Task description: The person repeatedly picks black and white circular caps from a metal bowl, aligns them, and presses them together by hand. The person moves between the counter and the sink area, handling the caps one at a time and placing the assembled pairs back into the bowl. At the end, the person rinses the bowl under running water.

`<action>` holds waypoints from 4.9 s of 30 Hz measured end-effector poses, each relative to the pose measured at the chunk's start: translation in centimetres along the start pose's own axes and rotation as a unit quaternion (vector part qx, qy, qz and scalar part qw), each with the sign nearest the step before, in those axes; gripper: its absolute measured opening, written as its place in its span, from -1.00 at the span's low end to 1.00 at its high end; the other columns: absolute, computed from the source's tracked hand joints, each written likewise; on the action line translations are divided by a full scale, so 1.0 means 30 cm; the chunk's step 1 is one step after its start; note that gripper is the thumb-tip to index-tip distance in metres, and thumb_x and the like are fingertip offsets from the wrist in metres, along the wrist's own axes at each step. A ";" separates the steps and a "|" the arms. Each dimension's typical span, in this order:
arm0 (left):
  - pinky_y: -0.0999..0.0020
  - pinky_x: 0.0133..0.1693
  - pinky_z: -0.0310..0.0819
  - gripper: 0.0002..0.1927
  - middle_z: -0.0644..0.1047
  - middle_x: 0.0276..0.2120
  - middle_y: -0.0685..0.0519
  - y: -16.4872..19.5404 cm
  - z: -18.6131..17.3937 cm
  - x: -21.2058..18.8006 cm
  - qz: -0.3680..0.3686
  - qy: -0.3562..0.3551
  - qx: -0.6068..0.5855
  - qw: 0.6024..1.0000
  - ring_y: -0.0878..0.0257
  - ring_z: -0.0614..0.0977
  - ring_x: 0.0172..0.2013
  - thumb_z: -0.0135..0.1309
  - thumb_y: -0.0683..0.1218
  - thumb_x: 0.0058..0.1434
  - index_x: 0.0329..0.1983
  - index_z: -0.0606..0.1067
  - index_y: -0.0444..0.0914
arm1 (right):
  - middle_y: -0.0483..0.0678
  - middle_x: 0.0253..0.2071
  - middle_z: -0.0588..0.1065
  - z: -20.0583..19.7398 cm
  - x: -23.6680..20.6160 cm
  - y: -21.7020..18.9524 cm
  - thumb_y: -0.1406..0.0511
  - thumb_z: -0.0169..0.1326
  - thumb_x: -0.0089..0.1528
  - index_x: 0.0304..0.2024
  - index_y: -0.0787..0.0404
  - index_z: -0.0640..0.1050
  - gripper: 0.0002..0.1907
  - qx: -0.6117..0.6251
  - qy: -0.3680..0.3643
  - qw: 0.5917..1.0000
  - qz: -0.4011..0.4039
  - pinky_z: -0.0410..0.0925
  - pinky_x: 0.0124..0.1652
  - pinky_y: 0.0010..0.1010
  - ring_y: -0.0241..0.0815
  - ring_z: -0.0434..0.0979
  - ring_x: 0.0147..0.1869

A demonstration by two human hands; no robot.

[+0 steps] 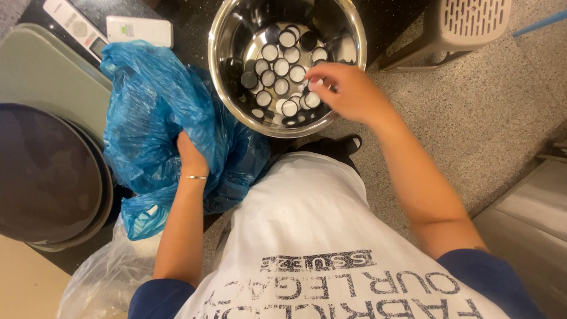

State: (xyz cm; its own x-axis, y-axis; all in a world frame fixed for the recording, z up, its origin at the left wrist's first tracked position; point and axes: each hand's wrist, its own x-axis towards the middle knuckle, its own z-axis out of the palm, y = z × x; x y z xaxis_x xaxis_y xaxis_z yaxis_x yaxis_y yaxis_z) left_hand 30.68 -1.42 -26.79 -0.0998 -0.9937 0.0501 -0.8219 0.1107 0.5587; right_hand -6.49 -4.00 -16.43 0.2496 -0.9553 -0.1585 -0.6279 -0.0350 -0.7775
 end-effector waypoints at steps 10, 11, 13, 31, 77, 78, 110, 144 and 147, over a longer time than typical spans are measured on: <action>-0.09 -0.21 0.46 -0.90 0.58 -0.29 -0.28 -0.001 -0.058 -0.061 -0.054 0.085 -0.003 0.995 -0.30 0.59 -0.24 0.00 -0.25 0.36 -0.11 0.51 -0.34 | -0.09 -0.35 0.56 0.314 0.216 -0.050 0.01 0.38 -0.04 -0.41 0.10 0.68 -0.64 -0.436 -0.162 0.878 -0.116 0.22 -0.08 -0.17 -0.06 0.53 -0.13; -0.09 -0.22 0.46 -0.88 0.59 -0.28 -0.28 -0.006 -0.070 -0.064 -0.066 0.065 -0.002 0.996 -0.32 0.59 -0.24 -0.02 -0.27 0.36 -0.10 0.52 -0.32 | -0.09 -0.35 0.55 0.327 0.223 -0.040 0.05 0.40 -0.10 -0.42 0.10 0.67 -0.66 -0.437 -0.146 0.878 -0.129 0.21 -0.08 -0.17 -0.06 0.53 -0.15; -0.11 -0.22 0.44 -0.86 0.56 -0.33 -0.33 -0.003 -0.098 -0.062 -0.115 0.046 0.042 0.991 -0.34 0.58 -0.25 -0.07 -0.33 0.32 -0.09 0.47 -0.37 | -0.09 -0.33 0.55 0.336 0.233 -0.017 0.08 0.41 -0.09 -0.46 0.07 0.67 -0.71 -0.451 -0.182 0.869 -0.093 0.20 -0.03 -0.17 -0.07 0.53 -0.12; 0.28 -0.43 0.63 -0.89 0.56 -0.34 -0.06 0.074 -0.388 0.005 -0.183 0.168 -0.530 0.811 0.15 0.65 -0.47 -0.04 -0.31 0.32 -0.17 0.30 -0.30 | -0.11 -0.30 0.58 0.144 0.180 -0.189 0.33 0.17 0.32 -0.24 0.20 0.51 -0.90 0.281 -0.052 0.958 0.027 0.48 -0.22 -0.43 -0.28 0.61 -0.27; 0.28 -0.01 0.39 -0.68 0.47 0.04 -0.01 2.066 0.815 -0.651 -0.070 -0.587 -0.511 0.624 0.18 0.53 0.08 -0.26 -0.04 0.44 0.08 0.39 -0.31 | -0.12 -0.08 0.65 -0.384 -1.699 0.475 0.27 0.34 0.13 -0.25 0.08 0.72 -0.86 0.073 0.577 0.804 0.125 0.30 0.16 -0.20 -0.11 0.57 -0.04; 0.24 0.00 0.39 -0.70 0.47 0.06 -0.03 2.101 0.846 -0.659 -0.070 -0.596 -0.522 0.606 0.16 0.54 0.10 -0.25 -0.06 0.44 0.07 0.39 -0.33 | -0.09 -0.07 0.64 -0.399 -1.737 0.493 0.30 0.34 0.15 -0.22 0.12 0.72 -0.85 0.095 0.599 0.786 0.120 0.37 0.11 -0.21 -0.11 0.58 -0.01; 0.34 -0.54 0.46 -0.65 0.46 -0.40 0.07 3.450 1.954 -0.627 -0.103 -0.850 -0.244 0.454 0.21 0.57 -0.42 -0.16 0.18 0.39 -0.28 0.38 -0.16 | 0.02 -0.21 0.66 -1.320 -2.251 1.414 0.38 0.16 0.26 -0.12 0.42 0.68 -0.78 0.336 0.788 0.465 0.224 0.51 -0.15 -0.47 -0.29 0.66 -0.21; 0.41 -0.29 0.42 -0.69 0.57 -0.44 0.04 4.590 2.543 -1.376 0.380 -0.758 -0.177 0.499 0.37 0.51 -0.38 0.10 0.03 0.33 -0.22 0.56 -0.35 | -0.07 -0.18 0.61 -1.994 -3.422 2.023 0.30 0.05 0.33 0.01 0.29 0.58 -0.74 0.251 0.719 0.581 0.286 0.51 -0.16 -0.51 -0.36 0.65 -0.18; 0.43 -0.23 0.44 -0.69 0.58 -0.38 0.03 4.640 2.603 -1.404 0.383 -0.754 -0.205 0.492 0.37 0.51 -0.32 0.10 0.02 0.34 -0.20 0.55 -0.36 | -0.02 -0.07 0.66 -1.982 -3.432 2.118 0.35 0.14 0.33 -0.01 0.34 0.64 -0.77 0.214 0.762 0.529 0.306 0.50 -0.11 -0.41 -0.27 0.65 -0.12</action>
State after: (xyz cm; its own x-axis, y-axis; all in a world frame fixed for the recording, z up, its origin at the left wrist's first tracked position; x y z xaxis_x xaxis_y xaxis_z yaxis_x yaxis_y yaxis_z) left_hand -123.32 56.98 -15.79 -0.8492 0.5135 -0.1234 -0.0682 0.1251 0.9898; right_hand -115.91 74.68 -13.30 -0.9928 0.1134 -0.0390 0.0587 0.1761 -0.9826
